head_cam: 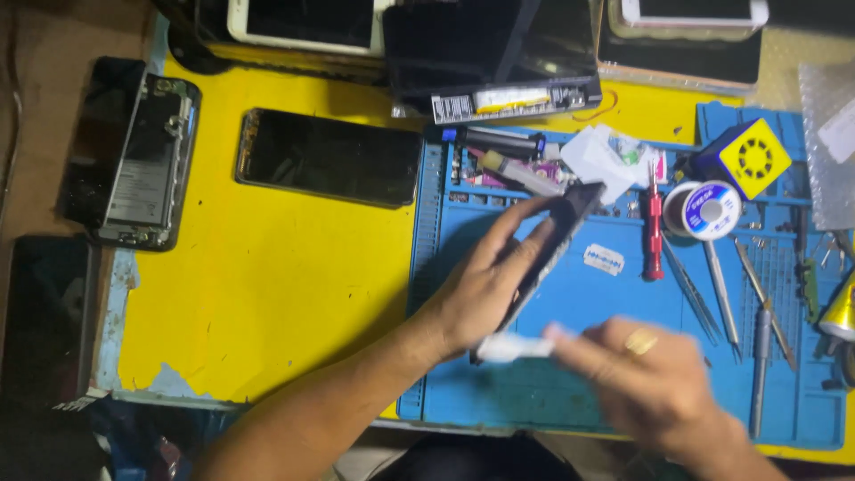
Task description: Cleaning internal components with a brush and assembling the frame of a smartphone.
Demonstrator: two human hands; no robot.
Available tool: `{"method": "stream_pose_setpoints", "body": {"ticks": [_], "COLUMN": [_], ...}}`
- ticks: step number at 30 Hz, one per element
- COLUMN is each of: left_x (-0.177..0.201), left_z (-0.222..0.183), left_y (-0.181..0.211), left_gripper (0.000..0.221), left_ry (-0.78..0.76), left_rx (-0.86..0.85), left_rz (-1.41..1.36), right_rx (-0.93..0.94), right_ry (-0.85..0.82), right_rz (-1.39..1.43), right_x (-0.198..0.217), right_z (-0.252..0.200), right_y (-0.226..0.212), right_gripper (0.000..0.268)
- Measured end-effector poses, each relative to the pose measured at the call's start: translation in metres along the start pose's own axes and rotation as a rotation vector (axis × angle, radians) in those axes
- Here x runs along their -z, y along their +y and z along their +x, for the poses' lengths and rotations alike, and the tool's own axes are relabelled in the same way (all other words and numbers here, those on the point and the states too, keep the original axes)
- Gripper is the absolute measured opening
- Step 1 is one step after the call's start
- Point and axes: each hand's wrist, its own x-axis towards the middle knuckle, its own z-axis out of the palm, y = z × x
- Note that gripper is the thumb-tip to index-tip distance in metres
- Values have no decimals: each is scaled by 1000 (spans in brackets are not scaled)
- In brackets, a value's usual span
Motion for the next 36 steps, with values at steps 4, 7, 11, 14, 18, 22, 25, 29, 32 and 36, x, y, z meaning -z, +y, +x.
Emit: {"method": "stream_pose_setpoints", "body": {"ticks": [4,7,11,14,18,22,25,29,32,36], "left_x": [-3,-3,4,8,7,9,11,7,7,6], "left_z": [-4,-5,-5,-4,-6,-3,0,4,5,5], "left_y": [8,24,24,10,-3,-4,-7,-16,-20,-16], "left_gripper": [70,65,64,70,52,53,48,52,62,62], "left_ry": [34,52,47,-40,-100,-160,-197,-124,-53,-85], "left_rx": [-17,221,143,63,62,47,22,85,159,160], "left_rz": [24,-145,-62,-280,-479,-598,-705,-708,-663,-552], "right_rx": [54,203,-280,-516,-601,-614,-640,-653,-697,-990], "right_ry": [-179,-197,115,449,391,412,271,74,48,76], "right_rz": [238,298,-56,-229,-333,-272,-241,-291,-331,-255], "right_x": [-5,-9,25,48,60,59,56,38,39,52], "right_z": [-4,2,-26,-28,-44,-39,-41,-48,-55,-61], "right_y": [-8,-11,26,57,94,90,83,86,90,80], "right_gripper": [40,32,21,33,39,22,8,30,15,31]}}
